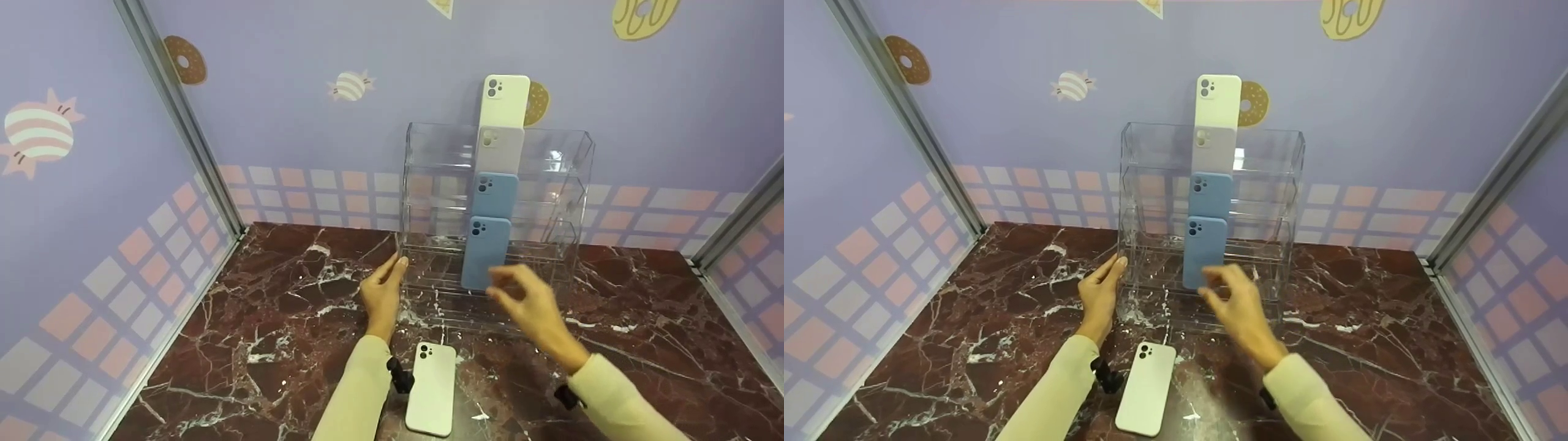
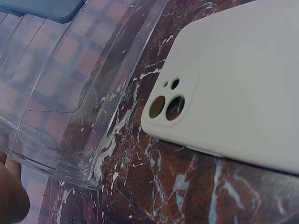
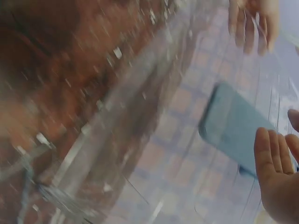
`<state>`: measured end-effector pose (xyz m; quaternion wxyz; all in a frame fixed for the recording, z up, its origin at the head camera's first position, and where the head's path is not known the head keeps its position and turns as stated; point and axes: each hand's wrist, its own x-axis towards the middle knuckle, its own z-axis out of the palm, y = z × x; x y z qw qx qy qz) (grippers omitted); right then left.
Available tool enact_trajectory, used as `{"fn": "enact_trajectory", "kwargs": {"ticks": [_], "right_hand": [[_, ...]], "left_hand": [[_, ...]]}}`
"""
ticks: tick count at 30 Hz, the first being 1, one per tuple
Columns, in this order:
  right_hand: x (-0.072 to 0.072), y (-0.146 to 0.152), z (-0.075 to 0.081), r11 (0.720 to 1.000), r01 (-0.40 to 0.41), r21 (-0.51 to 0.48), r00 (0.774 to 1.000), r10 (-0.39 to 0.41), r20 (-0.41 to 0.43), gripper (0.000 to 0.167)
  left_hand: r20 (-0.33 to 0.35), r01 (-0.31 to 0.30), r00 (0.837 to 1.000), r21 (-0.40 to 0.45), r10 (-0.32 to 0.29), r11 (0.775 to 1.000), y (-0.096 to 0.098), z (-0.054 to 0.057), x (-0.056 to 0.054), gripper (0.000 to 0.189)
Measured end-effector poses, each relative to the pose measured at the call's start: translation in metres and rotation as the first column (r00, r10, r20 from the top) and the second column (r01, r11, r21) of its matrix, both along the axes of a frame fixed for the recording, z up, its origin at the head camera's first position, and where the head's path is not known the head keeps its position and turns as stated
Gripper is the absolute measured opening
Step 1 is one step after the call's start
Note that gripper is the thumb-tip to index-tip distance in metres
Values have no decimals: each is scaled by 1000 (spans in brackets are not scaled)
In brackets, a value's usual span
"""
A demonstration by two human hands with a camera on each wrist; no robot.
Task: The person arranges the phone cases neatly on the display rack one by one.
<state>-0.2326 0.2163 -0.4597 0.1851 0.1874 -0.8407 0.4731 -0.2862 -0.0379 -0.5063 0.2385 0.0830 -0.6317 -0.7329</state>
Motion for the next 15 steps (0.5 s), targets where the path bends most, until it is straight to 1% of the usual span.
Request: {"fn": "enact_trajectory", "kwargs": {"ticks": [3,7,11,15], "right_hand": [[12,-6,-10,999,-43,15,998,42,57,40],[25,-14,-21,995,-100,31,987,95,132,41],[33,-21,-34,981,-185,54,963,170,208,39],[36,-28,-46,952,-286,109,934,252,255,41]], "left_hand": [[-16,0,1000,7,0,1000,0,0,0,28],[-30,-9,1000,-3,8,1000,0,-1,0,27],[-24,-7,1000,-6,7,1000,0,0,-1,27],[-14,5,1000,-3,-5,1000,0,-1,-1,28]]}}
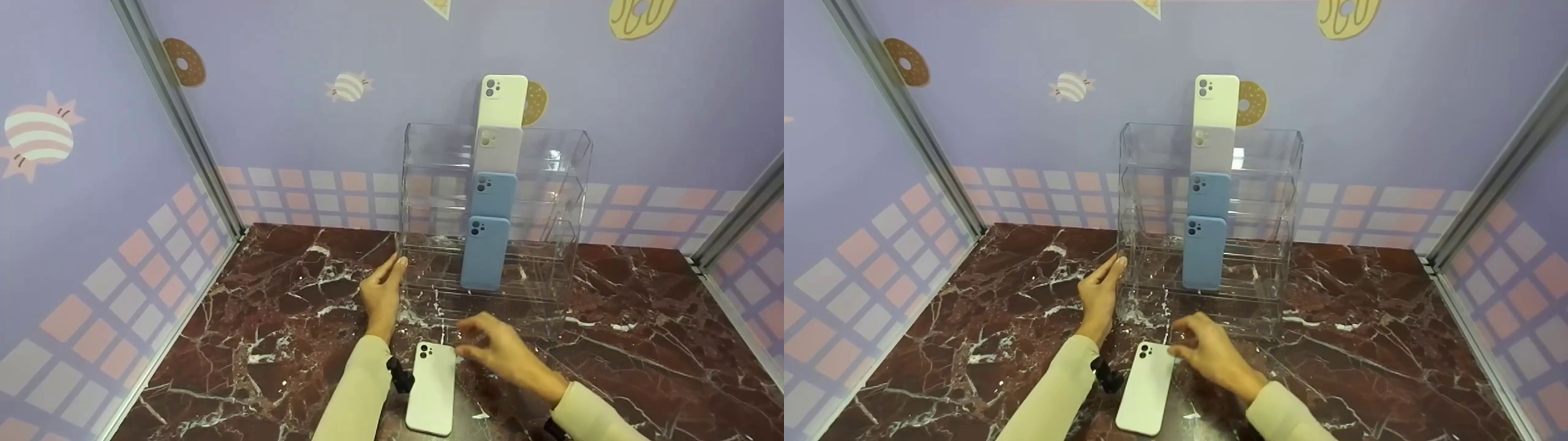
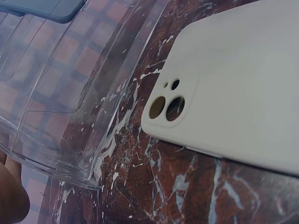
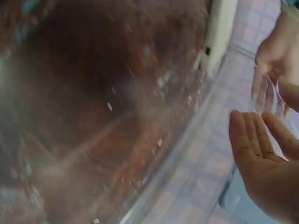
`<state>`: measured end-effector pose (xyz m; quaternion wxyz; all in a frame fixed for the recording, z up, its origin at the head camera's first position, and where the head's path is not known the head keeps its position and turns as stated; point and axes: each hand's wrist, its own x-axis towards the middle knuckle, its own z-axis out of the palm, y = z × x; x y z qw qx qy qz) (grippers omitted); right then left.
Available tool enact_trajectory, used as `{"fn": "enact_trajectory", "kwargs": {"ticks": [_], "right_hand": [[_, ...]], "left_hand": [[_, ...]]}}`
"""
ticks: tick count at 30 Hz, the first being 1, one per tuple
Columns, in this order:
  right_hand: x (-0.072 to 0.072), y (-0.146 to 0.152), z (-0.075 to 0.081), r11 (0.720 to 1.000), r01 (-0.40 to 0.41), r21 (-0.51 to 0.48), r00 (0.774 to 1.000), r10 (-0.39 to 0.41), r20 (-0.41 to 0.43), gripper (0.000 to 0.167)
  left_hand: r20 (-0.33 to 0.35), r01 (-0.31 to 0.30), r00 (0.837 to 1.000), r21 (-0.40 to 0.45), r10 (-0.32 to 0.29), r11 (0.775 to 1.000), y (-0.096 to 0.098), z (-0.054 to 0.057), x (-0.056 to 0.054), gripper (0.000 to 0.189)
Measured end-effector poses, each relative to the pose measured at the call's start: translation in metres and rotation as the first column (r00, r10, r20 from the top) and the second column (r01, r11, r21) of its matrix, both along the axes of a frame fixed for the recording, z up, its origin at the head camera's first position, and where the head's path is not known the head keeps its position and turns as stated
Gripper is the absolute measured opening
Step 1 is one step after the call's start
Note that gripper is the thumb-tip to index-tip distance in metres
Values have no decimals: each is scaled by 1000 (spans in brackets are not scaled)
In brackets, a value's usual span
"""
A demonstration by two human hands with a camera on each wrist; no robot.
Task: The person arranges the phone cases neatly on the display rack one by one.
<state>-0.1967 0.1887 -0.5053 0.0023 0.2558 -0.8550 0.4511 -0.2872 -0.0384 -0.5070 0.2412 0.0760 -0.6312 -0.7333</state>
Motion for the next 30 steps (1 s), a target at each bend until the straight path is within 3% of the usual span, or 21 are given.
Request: {"fn": "enact_trajectory", "kwargs": {"ticks": [6,12,21,30], "right_hand": [[0,-8,-11,990,-53,127,998,56,-22,46],[-1,-16,-16,981,-65,185,998,68,-6,48],[2,-22,-17,967,-39,251,997,19,81,65],[6,-26,-17,962,4,274,996,-29,85,63]], "left_hand": [[-14,22,1000,23,-21,1000,0,-1,0,27],[-2,23,1000,23,-23,999,0,0,0,27],[-2,33,999,39,-33,999,0,-1,-1,29],[-11,34,999,27,-34,999,-1,-1,1,30]]}}
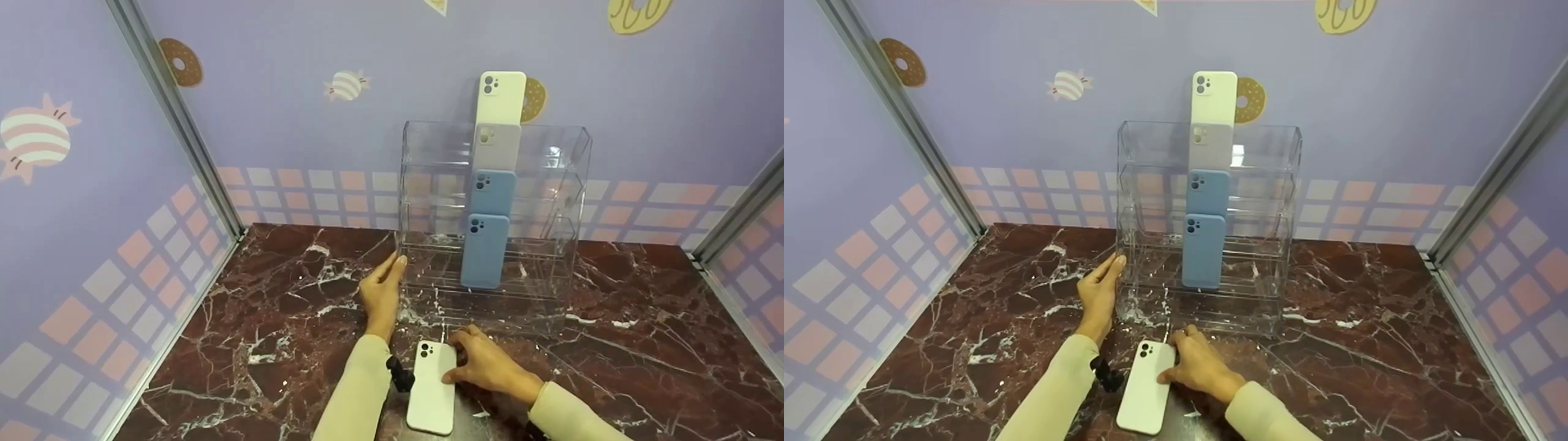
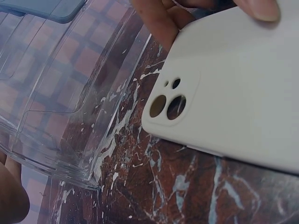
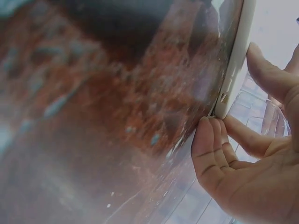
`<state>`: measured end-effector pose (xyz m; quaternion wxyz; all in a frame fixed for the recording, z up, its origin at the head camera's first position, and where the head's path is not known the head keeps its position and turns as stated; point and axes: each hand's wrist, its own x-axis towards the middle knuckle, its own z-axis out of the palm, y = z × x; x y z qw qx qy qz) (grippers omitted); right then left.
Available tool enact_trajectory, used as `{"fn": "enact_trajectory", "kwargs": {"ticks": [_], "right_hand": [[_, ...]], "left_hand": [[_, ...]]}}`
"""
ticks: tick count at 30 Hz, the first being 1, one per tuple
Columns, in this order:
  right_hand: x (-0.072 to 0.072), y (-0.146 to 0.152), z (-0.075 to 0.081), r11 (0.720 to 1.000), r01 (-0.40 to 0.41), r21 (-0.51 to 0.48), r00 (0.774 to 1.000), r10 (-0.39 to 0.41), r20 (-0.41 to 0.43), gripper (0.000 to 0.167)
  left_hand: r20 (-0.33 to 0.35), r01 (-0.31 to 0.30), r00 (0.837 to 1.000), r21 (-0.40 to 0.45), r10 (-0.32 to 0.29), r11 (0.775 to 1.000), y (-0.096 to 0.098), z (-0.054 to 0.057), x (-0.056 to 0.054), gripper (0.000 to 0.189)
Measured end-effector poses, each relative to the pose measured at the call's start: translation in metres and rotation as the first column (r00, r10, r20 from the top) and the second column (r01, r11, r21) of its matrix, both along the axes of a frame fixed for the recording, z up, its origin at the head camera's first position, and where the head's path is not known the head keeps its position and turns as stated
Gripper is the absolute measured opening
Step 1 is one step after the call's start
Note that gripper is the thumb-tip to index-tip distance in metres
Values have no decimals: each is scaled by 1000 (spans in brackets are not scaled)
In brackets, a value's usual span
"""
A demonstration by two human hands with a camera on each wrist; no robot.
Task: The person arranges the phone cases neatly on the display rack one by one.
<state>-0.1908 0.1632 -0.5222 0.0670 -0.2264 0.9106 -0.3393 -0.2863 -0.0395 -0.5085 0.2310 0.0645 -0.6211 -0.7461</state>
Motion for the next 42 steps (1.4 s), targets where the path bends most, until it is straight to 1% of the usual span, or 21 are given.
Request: {"fn": "enact_trajectory", "kwargs": {"ticks": [4,7,12,15,18,23,25,28,32,36,38,42], "right_hand": [[1,-1,2,1000,9,23,1000,-9,1,63],[0,1,4,1000,-7,9,1000,6,23,63],[-1,4,7,998,-7,-62,994,14,113,66],[0,6,9,993,1,-114,991,14,130,65],[-3,10,12,987,-4,-163,994,23,111,57],[-10,17,21,970,-15,-243,997,33,69,36],[-11,21,26,960,-19,-278,998,35,53,29],[-13,27,34,944,-22,-328,999,37,39,22],[-13,34,44,923,-34,-384,999,42,13,20],[-14,38,52,917,-41,-398,998,22,-53,21],[-15,40,56,914,-28,-405,998,0,-69,22],[-16,43,64,904,22,-426,996,-58,-73,23]], "left_hand": [[-9,13,1000,3,-13,1000,0,1,1,31],[-7,3,1000,3,-3,1000,0,1,1,30],[-6,-17,1000,1,17,1000,2,4,2,30],[1,-24,1000,-5,24,1000,2,3,2,29],[3,-27,1000,-15,27,1000,1,0,0,29],[8,-16,1000,-1,16,1000,1,0,0,29],[7,-13,1000,3,13,1000,1,0,0,29],[8,-11,1000,0,11,1000,1,0,-1,29],[20,-9,1000,4,8,1000,1,1,-1,28],[32,-14,999,2,14,1000,1,2,0,28],[34,-20,999,-5,20,1000,1,3,1,28],[30,-27,999,-7,27,1000,1,2,1,28]]}}
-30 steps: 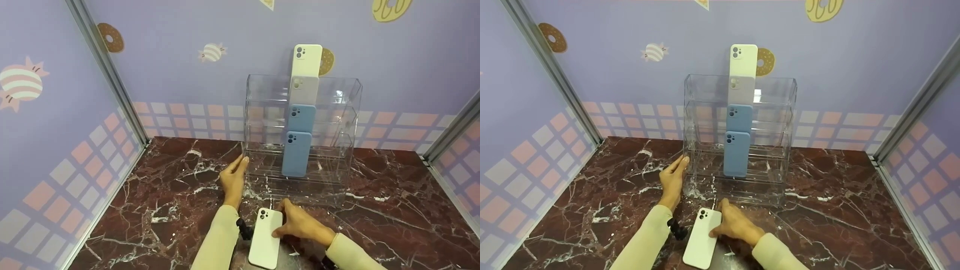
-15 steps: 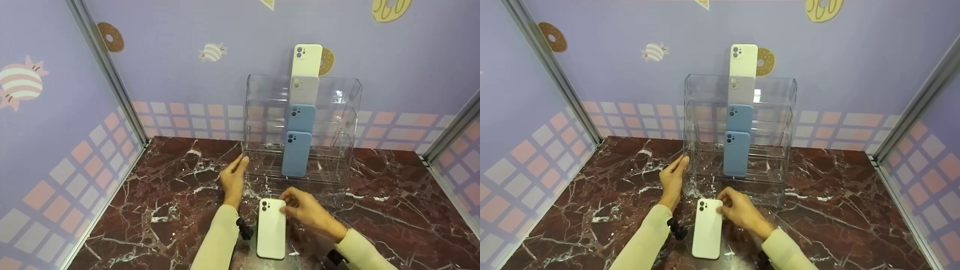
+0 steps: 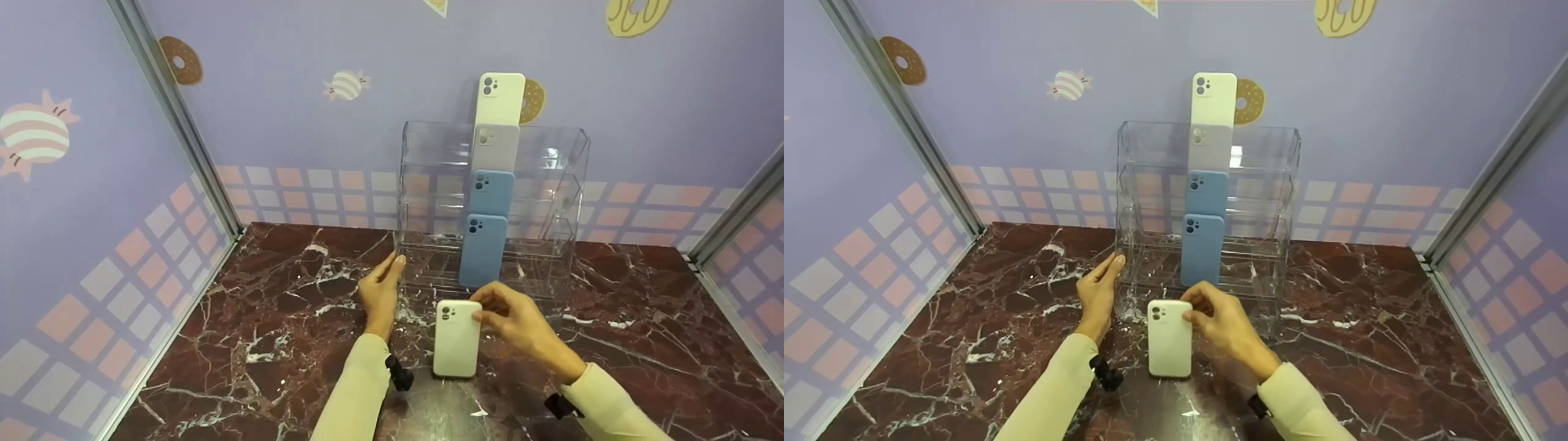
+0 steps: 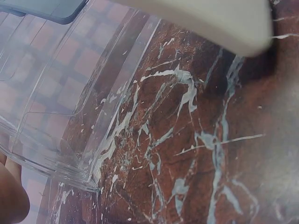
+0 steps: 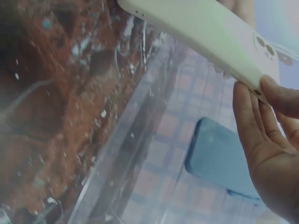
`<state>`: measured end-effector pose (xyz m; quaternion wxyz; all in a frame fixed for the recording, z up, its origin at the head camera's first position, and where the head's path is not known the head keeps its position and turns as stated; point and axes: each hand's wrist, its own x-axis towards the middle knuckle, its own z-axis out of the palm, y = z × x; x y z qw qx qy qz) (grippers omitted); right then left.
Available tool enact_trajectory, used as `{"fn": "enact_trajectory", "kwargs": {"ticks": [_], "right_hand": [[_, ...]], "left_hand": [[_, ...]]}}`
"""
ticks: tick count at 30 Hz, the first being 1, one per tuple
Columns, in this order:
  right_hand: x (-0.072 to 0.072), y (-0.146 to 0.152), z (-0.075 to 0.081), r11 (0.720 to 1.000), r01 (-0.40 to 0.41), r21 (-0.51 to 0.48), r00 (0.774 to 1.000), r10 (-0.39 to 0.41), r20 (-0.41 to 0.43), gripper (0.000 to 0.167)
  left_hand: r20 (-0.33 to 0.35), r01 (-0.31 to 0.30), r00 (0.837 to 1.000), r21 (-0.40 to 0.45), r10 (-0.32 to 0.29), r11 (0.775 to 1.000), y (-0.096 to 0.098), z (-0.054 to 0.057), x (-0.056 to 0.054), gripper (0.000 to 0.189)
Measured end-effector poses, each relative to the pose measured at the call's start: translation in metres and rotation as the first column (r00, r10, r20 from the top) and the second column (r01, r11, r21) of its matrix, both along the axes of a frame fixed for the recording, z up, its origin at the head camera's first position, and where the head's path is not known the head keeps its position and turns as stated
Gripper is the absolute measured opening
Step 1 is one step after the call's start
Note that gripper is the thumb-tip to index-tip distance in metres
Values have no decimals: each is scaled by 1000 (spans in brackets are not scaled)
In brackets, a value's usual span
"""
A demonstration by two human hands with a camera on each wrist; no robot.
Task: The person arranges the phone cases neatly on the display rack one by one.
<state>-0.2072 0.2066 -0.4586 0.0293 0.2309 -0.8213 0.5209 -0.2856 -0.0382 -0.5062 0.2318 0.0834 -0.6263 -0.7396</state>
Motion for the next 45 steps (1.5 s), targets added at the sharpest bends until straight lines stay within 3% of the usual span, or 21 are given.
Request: {"fn": "enact_trajectory", "kwargs": {"ticks": [8,19,35,45], "right_hand": [[-11,8,14,993,108,-38,988,-112,-110,24],[-27,20,24,974,206,-89,961,-219,-171,24],[-46,26,15,958,275,-83,946,-285,-156,23],[-54,28,3,954,299,-21,942,-299,-153,23]], "left_hand": [[-6,8,1000,4,-8,1000,-1,1,0,29],[-7,1,1000,11,-1,1000,0,1,0,28],[2,-29,1000,-44,29,999,0,-1,-1,28],[-27,-13,1000,-1,13,1000,0,-1,-1,28]]}}
